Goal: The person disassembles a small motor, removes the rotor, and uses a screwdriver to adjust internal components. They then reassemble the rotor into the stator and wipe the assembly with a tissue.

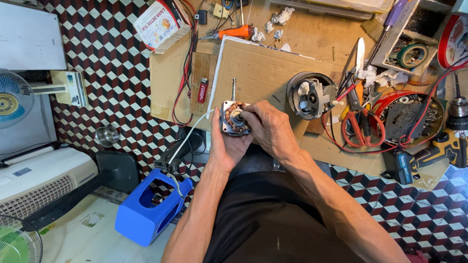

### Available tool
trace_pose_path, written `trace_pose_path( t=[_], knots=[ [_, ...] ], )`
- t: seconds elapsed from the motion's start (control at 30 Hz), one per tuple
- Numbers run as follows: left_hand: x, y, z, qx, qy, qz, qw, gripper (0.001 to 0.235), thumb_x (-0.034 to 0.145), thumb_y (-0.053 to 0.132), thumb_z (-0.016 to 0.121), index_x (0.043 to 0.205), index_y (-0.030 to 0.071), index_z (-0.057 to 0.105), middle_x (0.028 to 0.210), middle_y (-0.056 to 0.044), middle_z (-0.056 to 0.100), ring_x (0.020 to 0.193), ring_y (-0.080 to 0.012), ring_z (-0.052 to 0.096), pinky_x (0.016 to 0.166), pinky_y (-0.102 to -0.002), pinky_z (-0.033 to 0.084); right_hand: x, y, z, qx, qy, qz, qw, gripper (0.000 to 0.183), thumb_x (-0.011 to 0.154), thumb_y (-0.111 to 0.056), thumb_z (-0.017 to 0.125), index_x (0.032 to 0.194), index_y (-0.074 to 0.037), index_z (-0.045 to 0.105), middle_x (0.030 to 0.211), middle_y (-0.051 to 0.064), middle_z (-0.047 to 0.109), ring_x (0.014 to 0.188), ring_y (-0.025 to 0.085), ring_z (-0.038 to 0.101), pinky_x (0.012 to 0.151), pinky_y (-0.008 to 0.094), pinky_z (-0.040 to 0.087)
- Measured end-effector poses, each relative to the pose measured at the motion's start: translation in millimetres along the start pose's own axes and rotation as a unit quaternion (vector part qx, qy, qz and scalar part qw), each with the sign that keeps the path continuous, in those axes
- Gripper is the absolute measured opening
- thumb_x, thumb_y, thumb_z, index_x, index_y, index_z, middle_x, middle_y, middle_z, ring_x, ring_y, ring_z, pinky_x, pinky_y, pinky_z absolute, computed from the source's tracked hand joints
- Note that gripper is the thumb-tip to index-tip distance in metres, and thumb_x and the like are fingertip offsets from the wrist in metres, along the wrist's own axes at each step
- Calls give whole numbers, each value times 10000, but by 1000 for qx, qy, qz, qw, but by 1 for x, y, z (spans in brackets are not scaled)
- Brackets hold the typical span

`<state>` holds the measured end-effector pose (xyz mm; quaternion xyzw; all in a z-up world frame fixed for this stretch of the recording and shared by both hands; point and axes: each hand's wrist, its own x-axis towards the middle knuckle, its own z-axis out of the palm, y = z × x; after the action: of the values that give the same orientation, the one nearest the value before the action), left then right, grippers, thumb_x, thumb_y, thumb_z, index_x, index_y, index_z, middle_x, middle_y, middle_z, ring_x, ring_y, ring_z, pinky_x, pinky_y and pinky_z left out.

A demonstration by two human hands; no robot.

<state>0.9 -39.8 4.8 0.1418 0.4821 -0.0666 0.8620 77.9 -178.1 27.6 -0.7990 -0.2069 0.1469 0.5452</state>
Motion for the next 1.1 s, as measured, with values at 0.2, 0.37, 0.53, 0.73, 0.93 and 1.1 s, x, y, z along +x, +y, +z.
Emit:
trace_pose_path(
  t=[0.2, 0.37, 0.53, 0.73, 0.93, 1.1],
  knots=[
    [1, -2, -5, 4, -13, -4, 1000, 609, 949, 673, 535, 1207, 136, 664, 1146, -43, 697, 1033, -197, 665, 896, -369, 569, -2, -1, 3, 6, 5, 36, 999, 135, 952, -117, 732, 1032, -19, 684, 936, 153, 704, 859, 294, 727, 737, 371, 574],
    [4, 3, -11, 17, -71, -23, 997, 667, 925, 679, 501, 1238, 111, 654, 1187, -108, 700, 1076, -250, 674, 910, -388, 575, -19, -17, -7, 27, -31, 26, 999, 351, 941, -132, 740, 1257, -17, 638, 946, 139, 680, 810, 244, 671, 724, 349, 547],
    [12, 9, -11, -38, -60, -21, 997, 704, 934, 644, 544, 1291, 42, 626, 1225, -172, 689, 1108, -324, 676, 901, -438, 593, -70, -5, -41, 63, 7, 90, 994, 413, 967, -128, 696, 1349, -19, 582, 961, 86, 684, 772, 147, 642, 686, 276, 532],
    [22, 15, -16, -71, -152, -38, 985, 730, 948, 632, 619, 1323, 5, 632, 1225, -208, 685, 1083, -336, 665, 911, -446, 603, -116, 56, -93, 11, 104, 353, 930, 352, 999, -227, 648, 1294, -37, 661, 838, 36, 710, 652, 96, 576, 573, 254, 492],
    [29, 17, -9, -95, -157, -31, 982, 581, 985, 577, 606, 1322, 106, 647, 1282, -135, 687, 1119, -321, 666, 942, -461, 584, -114, 75, -131, 103, 278, 361, 884, 401, 972, -232, 634, 1309, -15, 636, 788, 96, 719, 608, 112, 617, 538, 268, 483],
    [34, 10, -29, -56, -138, -9, 989, 592, 990, 590, 554, 1302, 94, 643, 1251, -141, 687, 1104, -335, 665, 907, -447, 576, -91, 47, -184, 87, 347, 272, 893, 380, 1011, -249, 596, 1293, 2, 647, 867, 77, 716, 662, 99, 610, 579, 238, 481]
  ],
)
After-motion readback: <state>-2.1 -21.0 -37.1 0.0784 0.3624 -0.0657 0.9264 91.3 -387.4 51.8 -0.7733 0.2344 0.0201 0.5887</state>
